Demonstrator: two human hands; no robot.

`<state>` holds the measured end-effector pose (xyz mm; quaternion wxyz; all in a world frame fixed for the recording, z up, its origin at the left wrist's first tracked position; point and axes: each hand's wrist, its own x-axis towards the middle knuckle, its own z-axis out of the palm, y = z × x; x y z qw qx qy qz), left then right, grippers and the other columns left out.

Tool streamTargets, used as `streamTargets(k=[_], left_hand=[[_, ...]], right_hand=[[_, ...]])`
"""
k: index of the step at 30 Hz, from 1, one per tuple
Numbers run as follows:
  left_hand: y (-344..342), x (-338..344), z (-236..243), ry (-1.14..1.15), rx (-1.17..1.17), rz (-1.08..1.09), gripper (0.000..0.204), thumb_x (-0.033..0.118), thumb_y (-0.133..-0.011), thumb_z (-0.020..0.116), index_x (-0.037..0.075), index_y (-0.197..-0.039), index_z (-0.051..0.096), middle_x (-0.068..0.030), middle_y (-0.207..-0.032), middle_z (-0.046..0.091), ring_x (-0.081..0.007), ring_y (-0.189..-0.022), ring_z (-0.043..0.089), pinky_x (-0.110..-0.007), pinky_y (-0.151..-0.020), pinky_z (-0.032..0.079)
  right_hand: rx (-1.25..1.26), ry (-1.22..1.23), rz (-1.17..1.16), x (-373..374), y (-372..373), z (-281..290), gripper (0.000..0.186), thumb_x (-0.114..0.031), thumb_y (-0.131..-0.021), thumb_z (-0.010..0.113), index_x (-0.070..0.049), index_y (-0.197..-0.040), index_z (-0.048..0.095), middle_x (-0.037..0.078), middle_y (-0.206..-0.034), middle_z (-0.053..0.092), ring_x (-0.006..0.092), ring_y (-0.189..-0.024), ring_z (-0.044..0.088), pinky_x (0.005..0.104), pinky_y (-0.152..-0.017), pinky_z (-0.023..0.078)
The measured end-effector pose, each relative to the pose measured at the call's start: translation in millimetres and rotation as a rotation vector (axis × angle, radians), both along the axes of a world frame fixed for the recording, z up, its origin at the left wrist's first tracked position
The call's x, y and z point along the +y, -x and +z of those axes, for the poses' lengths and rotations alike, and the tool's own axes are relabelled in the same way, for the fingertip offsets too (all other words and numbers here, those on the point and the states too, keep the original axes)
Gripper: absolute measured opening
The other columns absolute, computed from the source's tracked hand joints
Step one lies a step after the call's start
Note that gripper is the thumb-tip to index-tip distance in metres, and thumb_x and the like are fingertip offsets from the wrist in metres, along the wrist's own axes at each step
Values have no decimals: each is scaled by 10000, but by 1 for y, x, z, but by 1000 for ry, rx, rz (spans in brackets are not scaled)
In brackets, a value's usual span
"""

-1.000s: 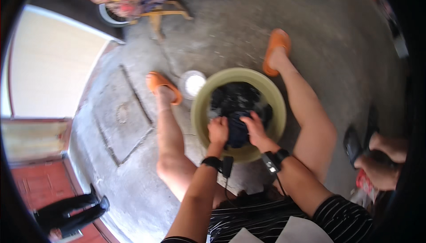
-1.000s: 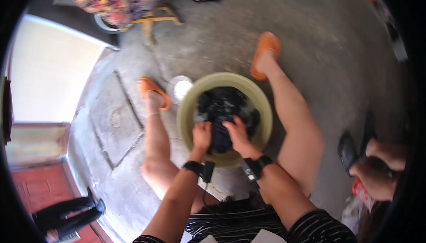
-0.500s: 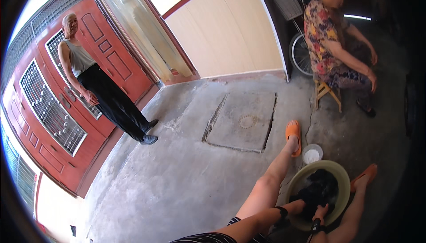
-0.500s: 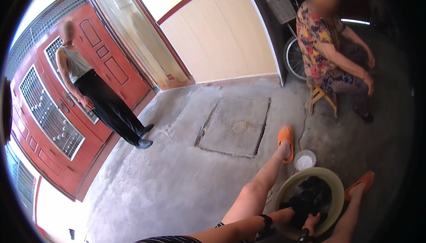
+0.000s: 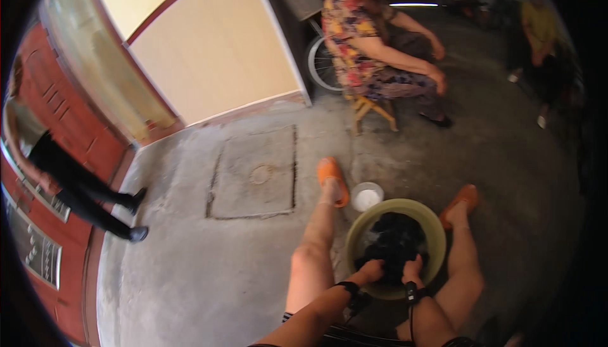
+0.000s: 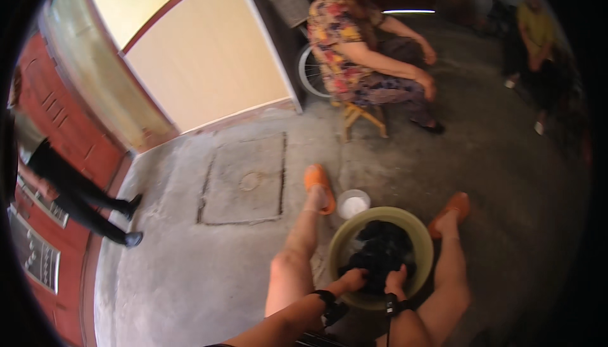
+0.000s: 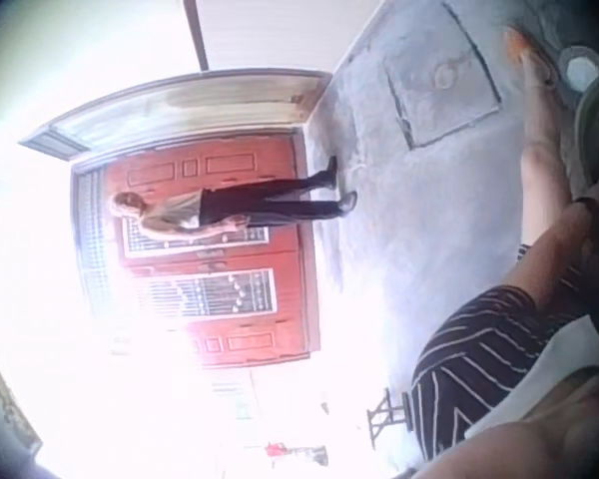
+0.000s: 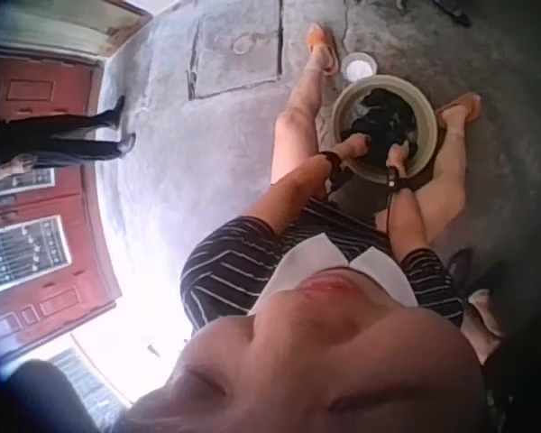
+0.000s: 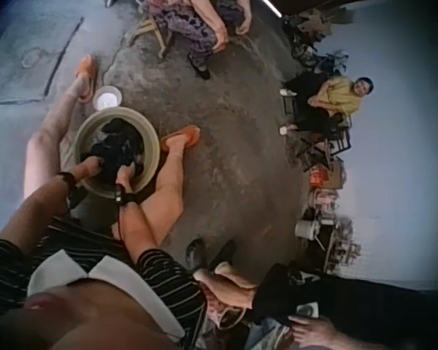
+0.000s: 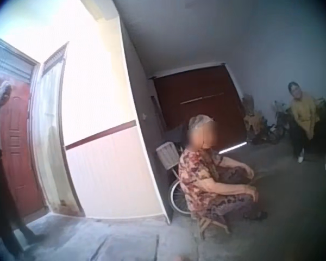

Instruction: Hand-washing a dark garment in a plastic basin with water and detergent.

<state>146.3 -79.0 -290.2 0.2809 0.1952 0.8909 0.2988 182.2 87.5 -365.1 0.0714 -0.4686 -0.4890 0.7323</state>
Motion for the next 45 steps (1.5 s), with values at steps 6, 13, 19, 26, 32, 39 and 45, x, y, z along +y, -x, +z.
streamTargets(k=[6, 13, 19, 26, 32, 39, 45], left_hand=[[1, -5, -18, 30, -77, 194, 667, 112, -690, 562, 110, -1319, 338, -270, -1184, 471, -396, -1068, 494, -427, -921, 403], [25, -5, -2, 10, 201, 90, 618, 129, -701, 596, 174, -1287, 406, -232, -1275, 399, -387, -1080, 490, -348, -895, 413], [42, -32, -44, -766, -585, 251, 367, 2, -709, 478, 0, -1069, 553, -63, -1036, 588, -149, -978, 528, -256, -859, 412], [63, -10, 43, -458, -359, 568, 307, 84, -704, 559, 1, -999, 577, -71, -956, 633, -201, -920, 585, -303, -813, 451], [39, 7, 19, 288, 118, 87, 699, 228, -639, 656, 264, -1278, 375, -146, -1388, 236, -427, -1205, 317, -539, -897, 385], [41, 22, -32, 542, 65, -289, 797, 259, -685, 660, 383, -1355, 247, -72, -1468, 78, -485, -1269, 173, -635, -917, 320], [85, 24, -54, 183, 156, -61, 539, 83, -695, 584, 205, -1212, 494, -151, -1308, 359, -418, -1111, 433, -480, -900, 408]], right_hand=[[306, 37, 123, -9, 3, 97, 531, 84, -637, 383, -7, -1149, 490, 100, -972, 563, 221, -865, 561, 336, -799, 453], [474, 504, 242, 0, 14, 149, 564, 60, -644, 361, -22, -1191, 472, 106, -1073, 545, 269, -917, 571, 421, -837, 475], [342, 851, 48, 9, 17, 157, 407, -109, -673, 472, -41, -1062, 569, 106, -1008, 614, 271, -913, 588, 465, -860, 459], [89, 253, -109, 13, 3, 56, 460, -256, -713, 639, 12, -1071, 532, 170, -1074, 578, 324, -981, 551, 419, -894, 414], [-131, -957, 754, -30, -20, 41, 478, -80, -658, 624, -84, -1123, 514, 228, -1180, 425, 417, -1025, 448, 442, -888, 406], [-236, -805, 771, -26, -5, 21, 543, -128, -701, 655, -74, -1205, 460, 226, -1199, 427, 396, -1071, 439, 446, -908, 395], [-134, -186, 315, -14, 0, -38, 502, -295, -797, 620, -56, -1211, 466, 170, -1228, 467, 305, -1073, 497, 395, -865, 432]])
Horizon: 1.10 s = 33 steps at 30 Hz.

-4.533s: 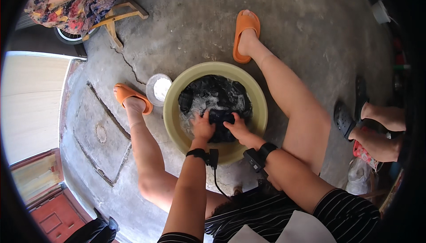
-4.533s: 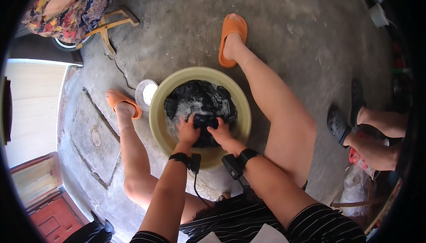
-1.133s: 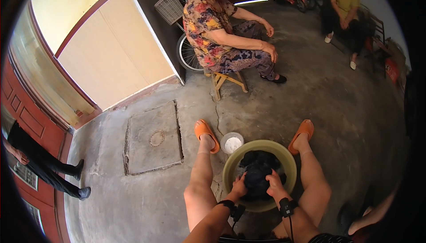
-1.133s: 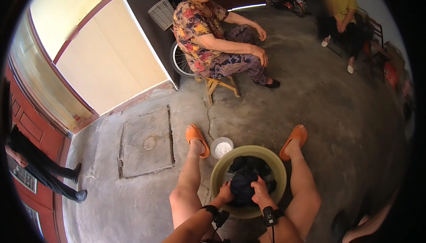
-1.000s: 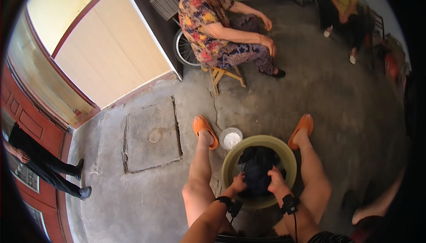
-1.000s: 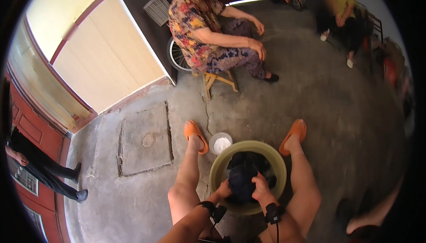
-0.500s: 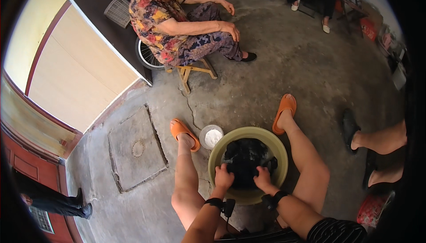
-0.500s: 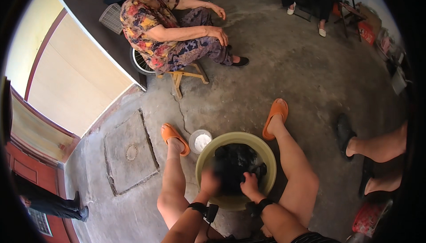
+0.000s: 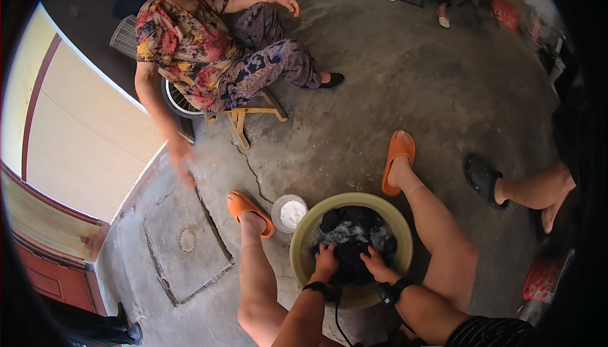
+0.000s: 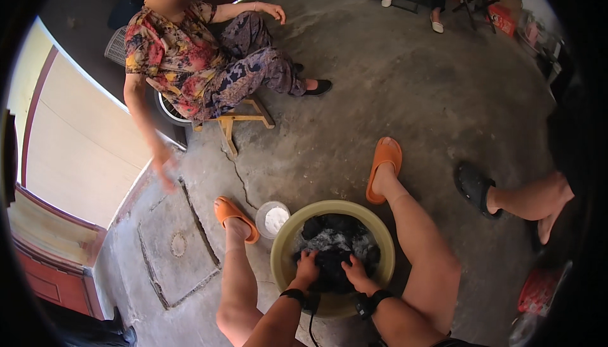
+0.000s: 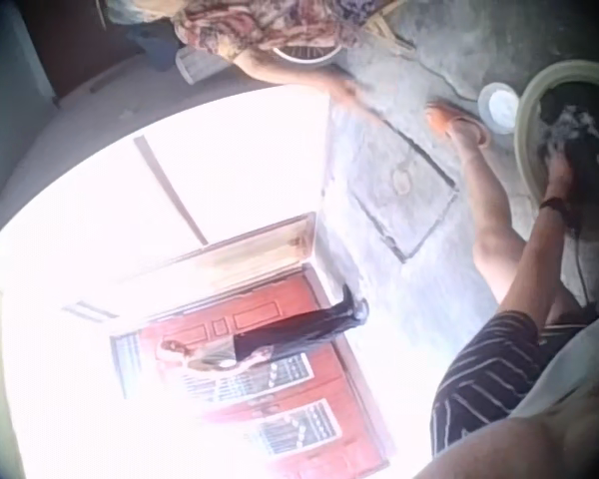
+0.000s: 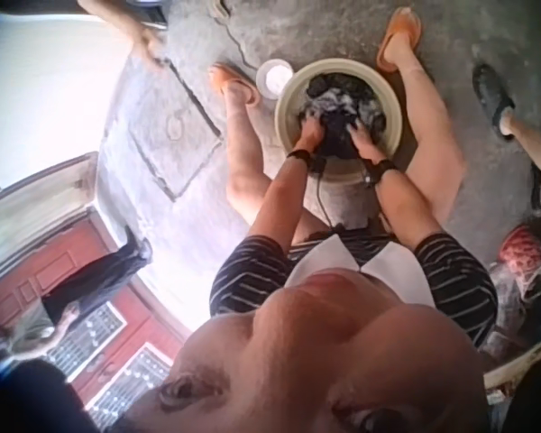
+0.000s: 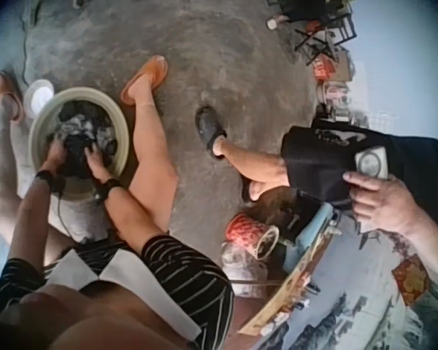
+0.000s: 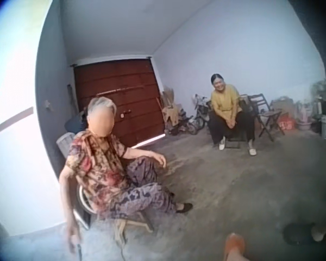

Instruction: Hand-washing a dark garment in a plastic basin with water and detergent.

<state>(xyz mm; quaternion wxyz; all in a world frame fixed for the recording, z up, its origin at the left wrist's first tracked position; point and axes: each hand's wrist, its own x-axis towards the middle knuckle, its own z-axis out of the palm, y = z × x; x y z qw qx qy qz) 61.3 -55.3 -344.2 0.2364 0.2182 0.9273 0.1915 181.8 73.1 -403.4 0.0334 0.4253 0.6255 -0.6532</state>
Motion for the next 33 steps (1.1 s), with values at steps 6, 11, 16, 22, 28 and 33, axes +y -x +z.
streamTargets(k=[6, 11, 16, 22, 28, 33], left_hand=[[-61, 36, 119, -346, 29, -163, 511, -33, -582, 554, 98, -1076, 580, -190, -1178, 462, -428, -1021, 482, -429, -885, 427], [-87, 46, 153, -328, 253, -72, 377, 227, -709, 640, 79, -1051, 584, -168, -1175, 460, -385, -1023, 473, -418, -891, 403], [-55, 62, 114, -385, 152, 202, 347, 283, -744, 633, 5, -946, 588, -197, -1027, 532, -372, -943, 527, -409, -821, 429], [-11, 2, 30, -63, 86, 305, 336, 295, -764, 588, 43, -985, 614, -171, -1058, 545, -384, -993, 513, -449, -839, 429], [-61, 1, 50, 128, -12, 36, 740, 413, -672, 703, 283, -1320, 371, -165, -1433, 151, -467, -1275, 170, -609, -923, 324], [-34, 11, 12, 342, -59, -243, 802, 267, -598, 745, 346, -1296, 360, -155, -1424, 141, -512, -1220, 221, -558, -925, 368]], right_hand=[[158, 1092, -193, 23, 14, 105, 488, -491, -875, 416, -107, -1162, 506, 92, -1129, 555, 188, -987, 556, 348, -855, 444], [528, 1009, -73, 3, -17, 91, 415, -388, -858, 475, -92, -1147, 505, 90, -1077, 562, 184, -962, 557, 346, -835, 448], [670, 1327, -354, -21, 3, 43, 359, -285, -841, 533, -77, -1132, 504, 88, -1025, 568, 180, -938, 557, 344, -815, 452], [195, 456, -371, -17, 8, 99, 392, -136, -757, 568, -9, -1121, 498, 77, -946, 578, 168, -861, 552, 301, -775, 439], [-71, -420, -2, 2, -10, 56, 469, -272, -750, 648, 16, -1094, 510, 200, -1136, 475, 336, -1007, 504, 373, -845, 422], [-68, -405, 157, -5, -23, 26, 524, -288, -760, 650, -35, -1177, 460, 226, -1188, 424, 385, -1068, 468, 433, -897, 408]])
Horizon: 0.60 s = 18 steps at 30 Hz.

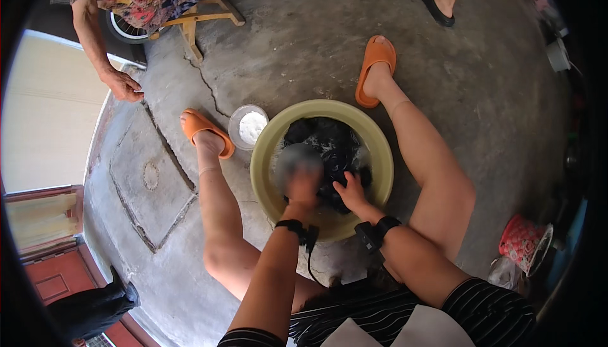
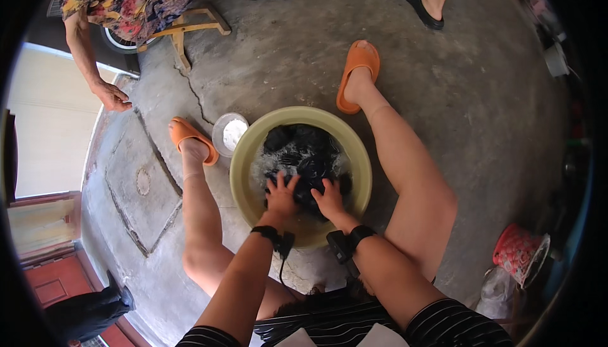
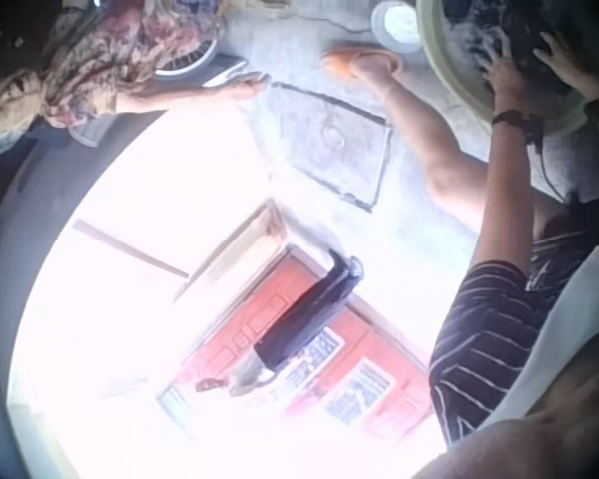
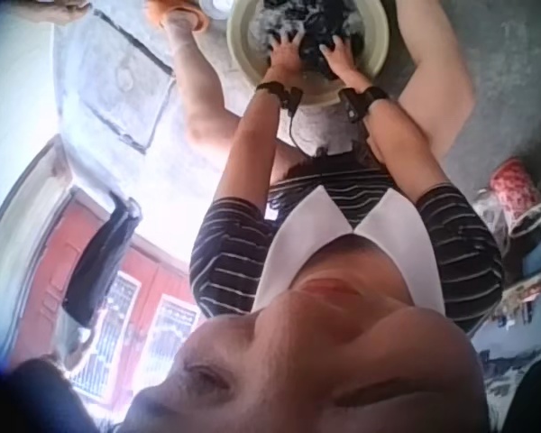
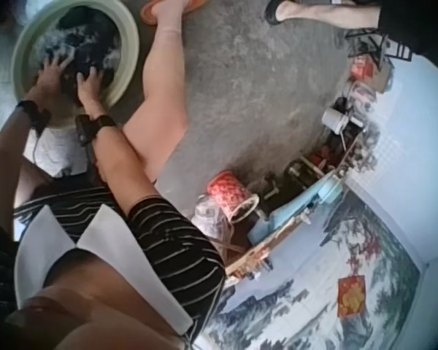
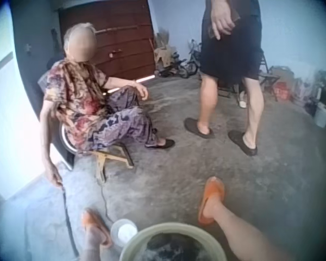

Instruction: Hand-washing a dark garment in a plastic basin with water and detergent.

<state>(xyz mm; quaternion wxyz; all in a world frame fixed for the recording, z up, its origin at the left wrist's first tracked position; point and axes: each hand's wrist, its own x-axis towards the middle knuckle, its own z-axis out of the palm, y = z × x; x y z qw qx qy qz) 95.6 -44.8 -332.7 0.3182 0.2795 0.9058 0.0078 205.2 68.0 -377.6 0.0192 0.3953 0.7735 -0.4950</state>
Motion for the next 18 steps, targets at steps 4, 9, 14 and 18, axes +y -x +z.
streamTargets(k=[4, 9, 14, 18], left_hand=[[47, 6, -5, -327, 49, 309, 536, 4, -608, 601, 200, -1104, 544, -189, -1229, 389, -441, -1070, 441, -446, -894, 423], [21, 25, 104, -843, 170, 56, 383, 2, -570, 617, 54, -949, 593, -168, -1008, 568, -364, -989, 508, -422, -909, 390], [-71, 37, 105, -789, 116, -29, 692, 234, -628, 660, 193, -1274, 416, -193, -1330, 309, -390, -1249, 277, -490, -997, 264], [-58, 39, 74, -608, -116, 251, 607, 206, -677, 589, 212, -1263, 433, -214, -1316, 346, -407, -1194, 349, -465, -998, 289]], right_hand=[[-125, 834, -429, 20, 34, 66, 591, -272, -760, 654, -60, -1250, 401, 183, -1181, 434, 331, -1092, 462, 409, -924, 397], [706, 427, 201, 34, 36, 69, 734, -292, -801, 627, -107, -1390, 230, 126, -1253, 412, 263, -1155, 416, 345, -1002, 319], [473, 1362, -341, 15, -1, 79, 468, -259, -872, 496, -113, -1302, 381, 82, -1087, 528, 166, -1077, 472, 318, -946, 352], [393, 1298, -388, -2, -12, 76, 445, -273, -851, 517, -86, -1246, 427, 85, -1095, 532, 182, -1037, 496, 323, -901, 388]])
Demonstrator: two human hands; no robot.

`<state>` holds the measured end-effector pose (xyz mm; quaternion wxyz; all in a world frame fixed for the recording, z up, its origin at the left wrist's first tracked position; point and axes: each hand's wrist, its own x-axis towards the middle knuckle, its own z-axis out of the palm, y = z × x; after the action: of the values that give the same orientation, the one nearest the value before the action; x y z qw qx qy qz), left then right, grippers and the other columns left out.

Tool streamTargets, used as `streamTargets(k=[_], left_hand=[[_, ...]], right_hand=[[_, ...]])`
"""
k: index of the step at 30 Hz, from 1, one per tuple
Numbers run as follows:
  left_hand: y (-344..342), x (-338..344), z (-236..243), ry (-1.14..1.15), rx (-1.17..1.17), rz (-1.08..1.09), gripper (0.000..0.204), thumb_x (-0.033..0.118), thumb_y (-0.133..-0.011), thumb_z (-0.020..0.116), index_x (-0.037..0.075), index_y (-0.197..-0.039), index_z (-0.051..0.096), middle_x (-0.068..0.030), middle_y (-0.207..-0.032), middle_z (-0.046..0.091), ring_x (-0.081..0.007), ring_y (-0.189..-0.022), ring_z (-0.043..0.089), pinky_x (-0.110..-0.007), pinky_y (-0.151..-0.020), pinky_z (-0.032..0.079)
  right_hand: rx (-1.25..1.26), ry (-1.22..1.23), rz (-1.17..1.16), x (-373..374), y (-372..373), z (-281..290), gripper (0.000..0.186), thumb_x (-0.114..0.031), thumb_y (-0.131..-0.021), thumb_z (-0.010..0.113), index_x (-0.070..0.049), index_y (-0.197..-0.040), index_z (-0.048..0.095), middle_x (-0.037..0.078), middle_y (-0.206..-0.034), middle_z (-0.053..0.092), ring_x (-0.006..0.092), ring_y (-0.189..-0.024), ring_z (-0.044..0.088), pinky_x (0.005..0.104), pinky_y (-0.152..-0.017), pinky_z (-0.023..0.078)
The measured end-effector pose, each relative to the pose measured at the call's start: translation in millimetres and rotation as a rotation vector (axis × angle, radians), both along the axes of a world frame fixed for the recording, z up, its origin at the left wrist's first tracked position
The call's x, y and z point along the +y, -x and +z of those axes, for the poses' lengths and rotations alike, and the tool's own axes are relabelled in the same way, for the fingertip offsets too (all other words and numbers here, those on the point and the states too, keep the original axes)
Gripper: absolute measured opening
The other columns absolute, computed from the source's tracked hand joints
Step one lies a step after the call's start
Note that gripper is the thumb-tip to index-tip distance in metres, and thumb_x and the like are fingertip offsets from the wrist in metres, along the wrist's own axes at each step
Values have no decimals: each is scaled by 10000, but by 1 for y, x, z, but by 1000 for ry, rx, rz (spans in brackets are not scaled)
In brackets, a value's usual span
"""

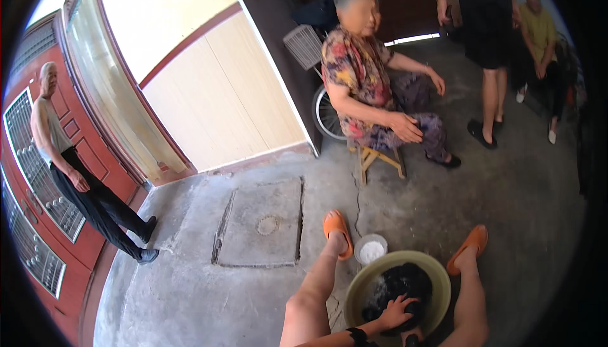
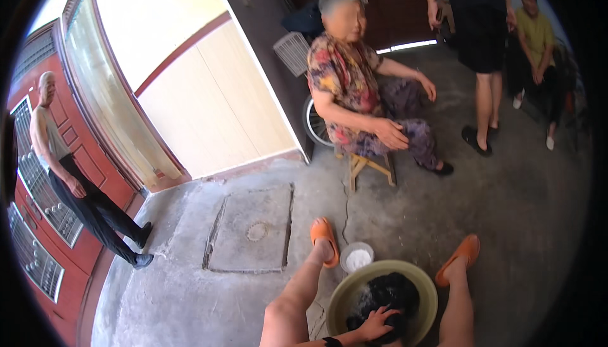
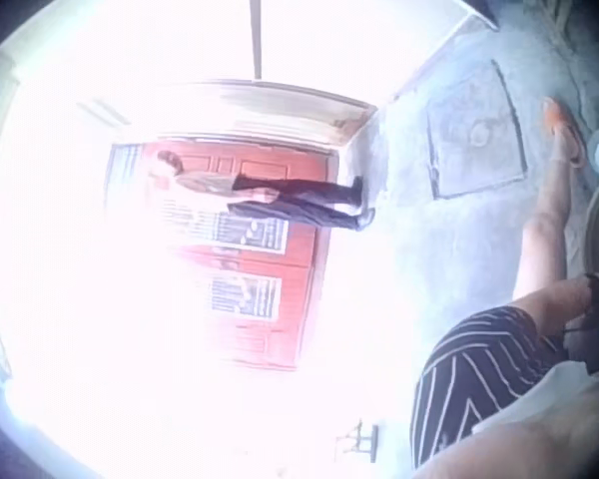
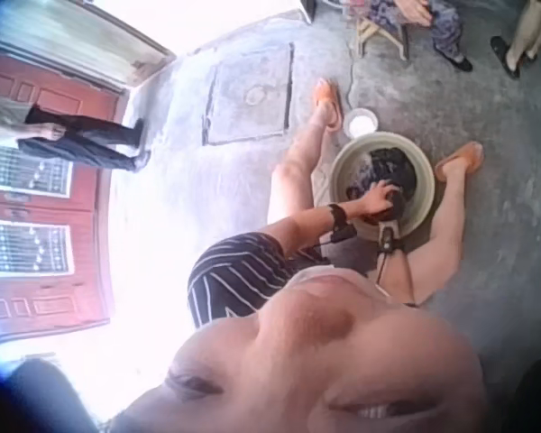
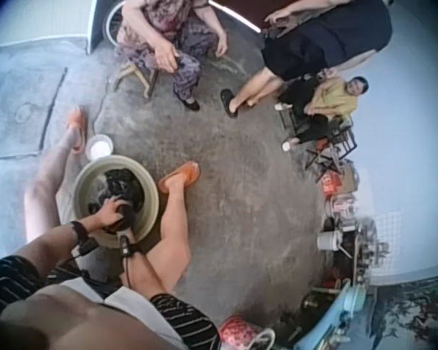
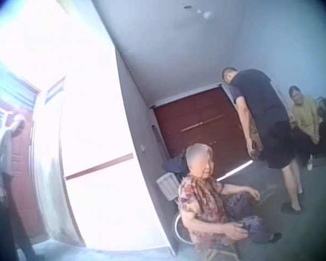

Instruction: Hand-washing a dark garment in a plastic basin with water and detergent.

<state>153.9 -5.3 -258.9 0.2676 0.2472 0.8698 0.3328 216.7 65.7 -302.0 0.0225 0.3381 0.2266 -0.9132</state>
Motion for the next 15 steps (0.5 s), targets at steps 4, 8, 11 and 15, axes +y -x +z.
streamTargets(k=[4, 8, 11, 15], left_hand=[[38, -6, -62, -206, 62, 215, 435, 226, -739, 545, 15, -1120, 536, -248, -1075, 540, -398, -1071, 467, -400, -930, 389], [87, -46, -54, 98, 34, 396, 455, 253, -739, 556, 48, -1145, 537, -240, -1169, 477, -430, -1108, 422, -450, -970, 332], [89, -54, -66, 213, 59, 223, 502, 310, -714, 604, 170, -1191, 533, -186, -1355, 302, -481, -1220, 260, -498, -1032, 226], [42, -34, -24, 406, 62, -120, 678, 403, -653, 679, 302, -1275, 429, -176, -1430, 139, -531, -1233, 187, -635, -965, 242]], right_hand=[[-80, -70, -71, -6, 14, 0, 430, -287, -831, 538, -59, -1189, 473, 88, -1102, 536, 198, -997, 521, 327, -855, 425], [-221, -326, -105, 3, 48, 28, 359, -257, -793, 588, -45, -1080, 545, 61, -936, 594, 201, -808, 578, 313, -717, 469], [-225, -409, -123, 38, 43, -17, 396, -265, -782, 599, -29, -1093, 534, 81, -976, 598, 208, -828, 584, 302, -762, 461], [-321, -1102, 42, 32, 43, -21, 602, -324, -763, 629, 56, -1187, 431, 215, -1084, 549, 317, -1000, 541, 378, -855, 422]])
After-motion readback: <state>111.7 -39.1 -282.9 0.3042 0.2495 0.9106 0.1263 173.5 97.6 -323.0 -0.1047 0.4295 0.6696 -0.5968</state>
